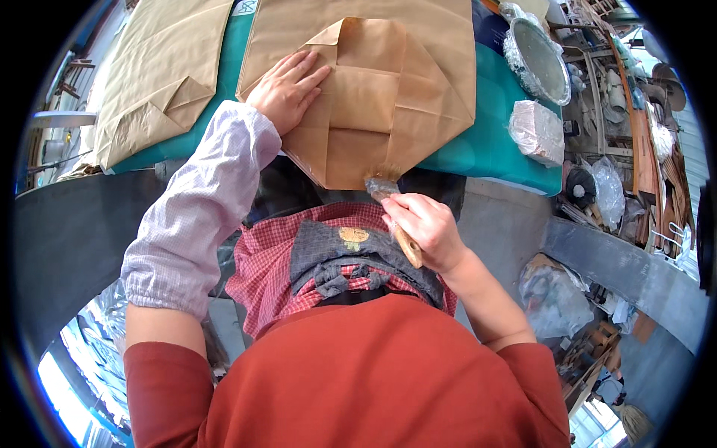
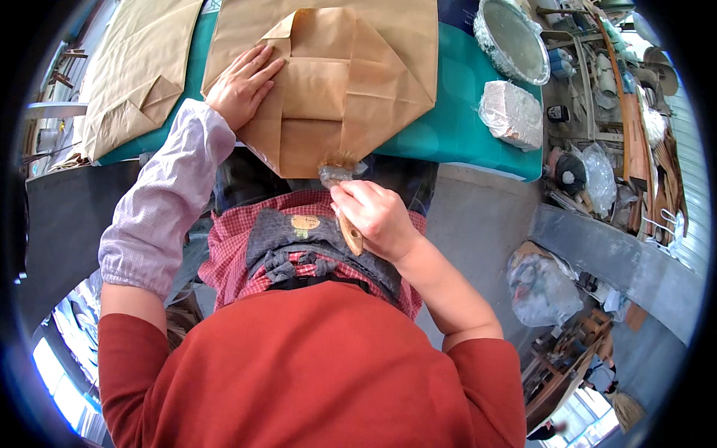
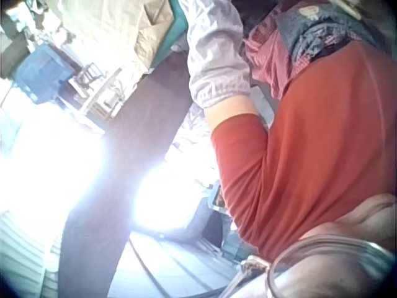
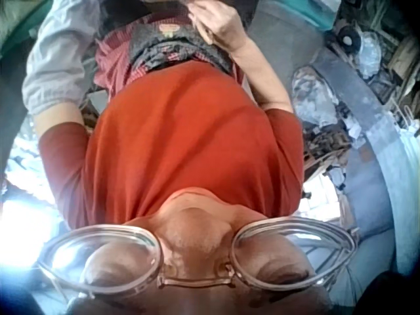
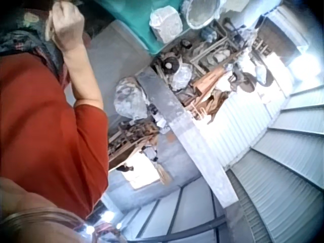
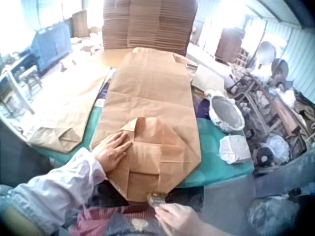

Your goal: The person scoops a liquid from a bucket into a metal bowl, carries it to a worktable, and uses a brush to apply the liquid to the seams of brown paper bags. They fold and press the seams to adhere them, repeating the process on multiple bags.

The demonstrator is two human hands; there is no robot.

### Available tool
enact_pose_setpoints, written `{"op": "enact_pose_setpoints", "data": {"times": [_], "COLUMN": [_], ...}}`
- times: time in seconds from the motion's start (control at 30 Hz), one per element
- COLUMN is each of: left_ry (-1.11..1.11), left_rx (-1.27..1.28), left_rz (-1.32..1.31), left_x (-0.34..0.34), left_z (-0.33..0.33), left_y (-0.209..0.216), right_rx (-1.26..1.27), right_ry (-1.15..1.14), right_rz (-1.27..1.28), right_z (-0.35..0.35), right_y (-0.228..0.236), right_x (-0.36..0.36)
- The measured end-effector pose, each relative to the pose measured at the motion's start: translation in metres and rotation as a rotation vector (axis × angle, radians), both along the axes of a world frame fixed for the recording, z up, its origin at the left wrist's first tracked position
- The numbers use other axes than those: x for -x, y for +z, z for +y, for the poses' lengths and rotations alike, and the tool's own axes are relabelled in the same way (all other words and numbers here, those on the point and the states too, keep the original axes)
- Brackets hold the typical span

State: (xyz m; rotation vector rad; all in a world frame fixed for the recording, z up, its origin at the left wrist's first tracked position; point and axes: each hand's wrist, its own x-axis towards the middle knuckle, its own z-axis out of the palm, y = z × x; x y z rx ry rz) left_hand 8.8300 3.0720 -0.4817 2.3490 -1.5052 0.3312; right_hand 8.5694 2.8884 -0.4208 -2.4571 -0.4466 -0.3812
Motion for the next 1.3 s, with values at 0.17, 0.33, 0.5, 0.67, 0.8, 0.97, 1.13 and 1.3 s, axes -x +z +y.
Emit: {"op": "enact_pose_setpoints", "data": {"times": [0.17, 0.33, 0.5, 0.67, 0.8, 0.97, 1.13, 1.3], "left_ry": [0.001, 0.020, 0.023, 0.026, 0.034, 0.082, 0.070, 0.072], "left_rx": [0.011, -0.042, -0.071, -0.083, -0.073, 0.175, 0.142, 0.157], "left_rz": [0.007, 0.093, 0.118, 0.137, 0.128, 0.306, 0.267, 0.265], "left_x": [-0.003, 0.004, 0.006, 0.004, 0.005, 0.007, 0.007, 0.004], "left_z": [0.000, -0.001, 0.000, -0.005, -0.003, 0.001, -0.001, 0.000], "left_y": [-0.001, 0.012, 0.019, 0.020, 0.019, 0.021, 0.025, 0.024], "right_rx": [-0.169, -0.616, -0.838, -0.716, -0.711, -0.792, -0.855, -0.427], "right_ry": [0.089, 0.120, -0.299, -0.403, -0.372, -0.352, -0.239, -0.376], "right_rz": [0.111, 0.393, 0.257, 0.408, 0.341, 0.124, 0.341, 0.172], "right_z": [0.001, -0.049, -0.103, -0.119, -0.120, -0.081, -0.020, -0.041], "right_y": [-0.001, 0.070, 0.065, 0.012, 0.012, 0.025, -0.004, 0.000], "right_x": [-0.005, -0.041, -0.126, -0.197, -0.226, -0.213, -0.228, -0.255]}}
